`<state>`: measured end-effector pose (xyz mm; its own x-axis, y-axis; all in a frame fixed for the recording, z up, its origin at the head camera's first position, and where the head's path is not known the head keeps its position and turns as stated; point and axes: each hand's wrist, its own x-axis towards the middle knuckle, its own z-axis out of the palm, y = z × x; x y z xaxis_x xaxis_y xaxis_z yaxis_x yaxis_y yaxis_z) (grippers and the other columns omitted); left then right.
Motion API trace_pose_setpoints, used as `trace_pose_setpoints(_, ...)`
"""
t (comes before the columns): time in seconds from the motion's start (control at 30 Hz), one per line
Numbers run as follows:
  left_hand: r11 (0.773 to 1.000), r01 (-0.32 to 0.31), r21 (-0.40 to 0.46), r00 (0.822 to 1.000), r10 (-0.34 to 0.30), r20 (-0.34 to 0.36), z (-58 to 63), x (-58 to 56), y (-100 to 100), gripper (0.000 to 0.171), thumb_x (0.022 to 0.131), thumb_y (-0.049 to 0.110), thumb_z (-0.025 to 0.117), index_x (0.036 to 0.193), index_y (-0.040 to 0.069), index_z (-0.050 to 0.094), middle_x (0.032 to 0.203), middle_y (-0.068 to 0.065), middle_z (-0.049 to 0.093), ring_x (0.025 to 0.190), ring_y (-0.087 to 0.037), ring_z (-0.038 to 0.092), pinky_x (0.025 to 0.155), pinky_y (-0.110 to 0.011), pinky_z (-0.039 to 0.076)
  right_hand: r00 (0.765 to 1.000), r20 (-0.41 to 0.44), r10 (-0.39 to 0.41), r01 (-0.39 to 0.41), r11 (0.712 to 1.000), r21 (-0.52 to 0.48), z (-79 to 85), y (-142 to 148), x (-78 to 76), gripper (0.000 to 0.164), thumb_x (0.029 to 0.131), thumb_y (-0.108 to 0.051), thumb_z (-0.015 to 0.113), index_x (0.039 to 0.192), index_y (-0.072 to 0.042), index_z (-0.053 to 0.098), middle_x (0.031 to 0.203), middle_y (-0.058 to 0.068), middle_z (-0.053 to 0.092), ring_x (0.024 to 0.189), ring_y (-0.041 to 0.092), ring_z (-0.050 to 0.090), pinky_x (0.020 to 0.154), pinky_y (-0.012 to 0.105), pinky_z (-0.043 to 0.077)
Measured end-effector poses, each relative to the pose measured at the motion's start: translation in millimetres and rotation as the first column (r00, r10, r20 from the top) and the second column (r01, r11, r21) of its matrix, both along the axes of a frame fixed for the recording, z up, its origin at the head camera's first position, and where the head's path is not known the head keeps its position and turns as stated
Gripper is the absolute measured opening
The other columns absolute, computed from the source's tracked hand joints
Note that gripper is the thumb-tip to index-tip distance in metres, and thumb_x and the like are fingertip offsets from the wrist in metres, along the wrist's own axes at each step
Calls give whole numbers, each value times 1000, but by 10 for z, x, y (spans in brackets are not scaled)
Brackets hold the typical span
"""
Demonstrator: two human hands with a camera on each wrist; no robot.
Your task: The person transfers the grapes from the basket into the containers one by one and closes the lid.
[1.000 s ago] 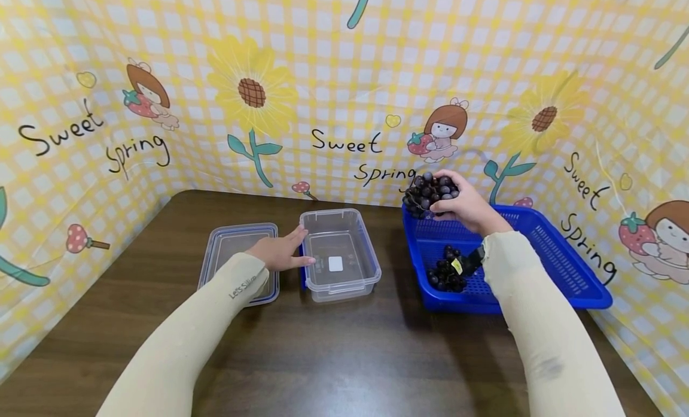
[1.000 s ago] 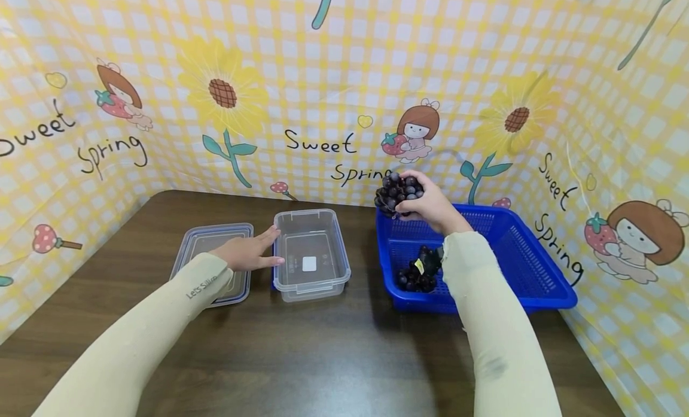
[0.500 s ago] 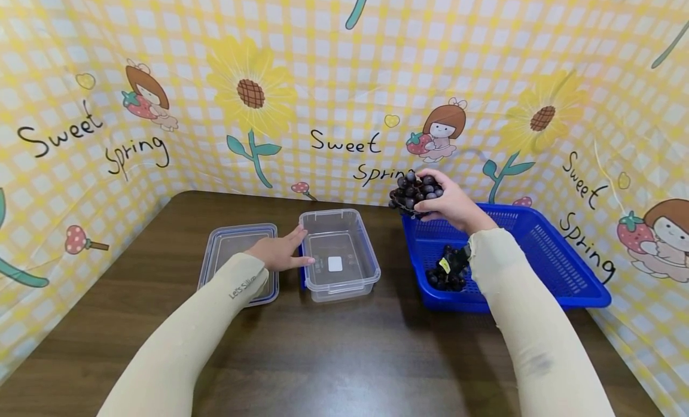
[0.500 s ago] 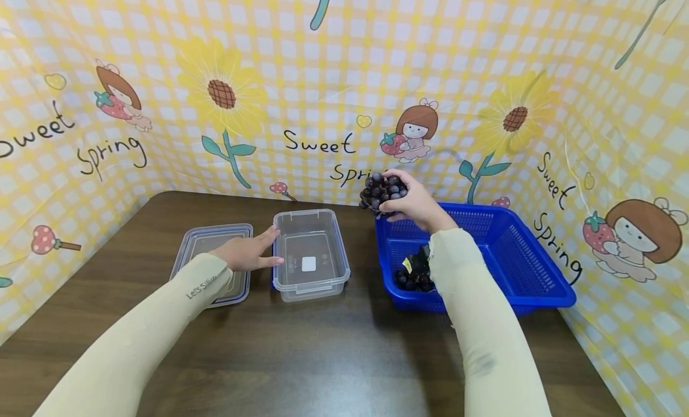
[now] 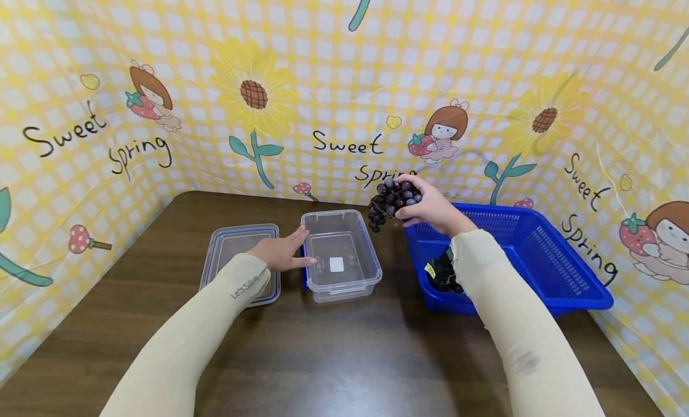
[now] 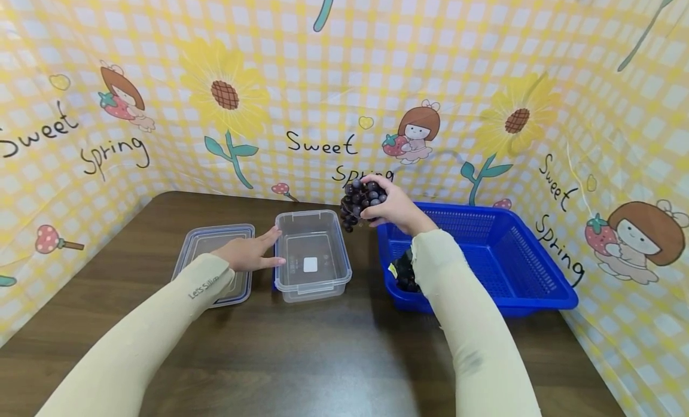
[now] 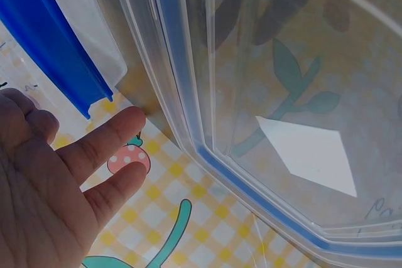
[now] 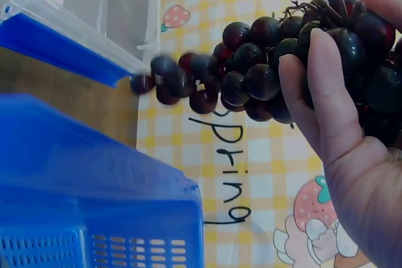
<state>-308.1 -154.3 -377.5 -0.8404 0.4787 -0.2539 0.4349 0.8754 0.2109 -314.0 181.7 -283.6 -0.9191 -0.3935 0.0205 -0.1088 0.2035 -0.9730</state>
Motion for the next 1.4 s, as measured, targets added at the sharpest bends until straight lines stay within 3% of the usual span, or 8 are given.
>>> trace_pose_setpoints(0.27, 1000, -4, 9, 1000, 4, -2, -17, -4, 15, 89, 94, 65, 38, 154, 5, 11, 159, -15, 5, 135, -38, 34, 105, -54, 33, 1000, -14, 4, -4, 1000, -14, -52, -138, -27, 70, 81, 13, 60, 142, -8, 33, 136, 27, 36, 96, 31, 56, 67, 36, 56)
trace_pose_setpoints(0.43, 1000, -3, 8, 1000, 3, 3, -24, -24, 7, 92, 92, 68, 39, 154, 6, 11, 159, -14, 4, 135, -38, 33, 104, -54, 33, 1000, -28, 8, -9, 1000, -27, -85, -245, -56, 70, 79, 14, 61, 141, -8, 35, 137, 26, 35, 97, 34, 56, 64, 33, 56)
trace_pose_setpoints(0.8, 1000, 15, 4, 1000, -15, -11, -48, -60, -2, 92, 92, 67, 38, 153, 3, 11, 158, -17, 5, 133, -38, 37, 101, -53, 37, 999, -19, 43, -44, 998, -42, -142, -566, -102, 70, 77, 16, 62, 139, -9, 39, 137, 25, 36, 104, 40, 54, 68, 41, 57)
trace_pose_setpoints(0.97, 1000, 8, -1, 1000, -8, -10, -26, -32, 2, 90, 93, 65, 38, 153, 3, 11, 159, -16, 5, 133, -37, 37, 101, -52, 38, 999, -22, 50, -50, 998, -36, -173, -705, -106, 71, 75, 16, 65, 138, -10, 43, 137, 23, 37, 106, 37, 53, 65, 37, 57)
trace_pose_setpoints(1.17, 1000, -6, 4, 1000, 6, -2, -4, -9, 8, 89, 94, 65, 37, 154, 4, 10, 159, -16, 3, 135, -38, 35, 104, -53, 34, 997, -50, 65, -66, 998, -17, -195, -833, -74, 69, 75, 14, 66, 136, -10, 45, 135, 22, 39, 104, 36, 54, 66, 39, 57)
trace_pose_setpoints(1.4, 1000, -13, 14, 1000, 13, 21, -47, -16, -12, 88, 95, 63, 37, 154, 5, 7, 159, -15, 1, 134, -39, 35, 104, -54, 34, 993, -75, 96, -90, 992, 83, -260, -958, -15, 68, 78, 8, 69, 137, -14, 45, 139, 17, 37, 109, 35, 53, 72, 43, 56)
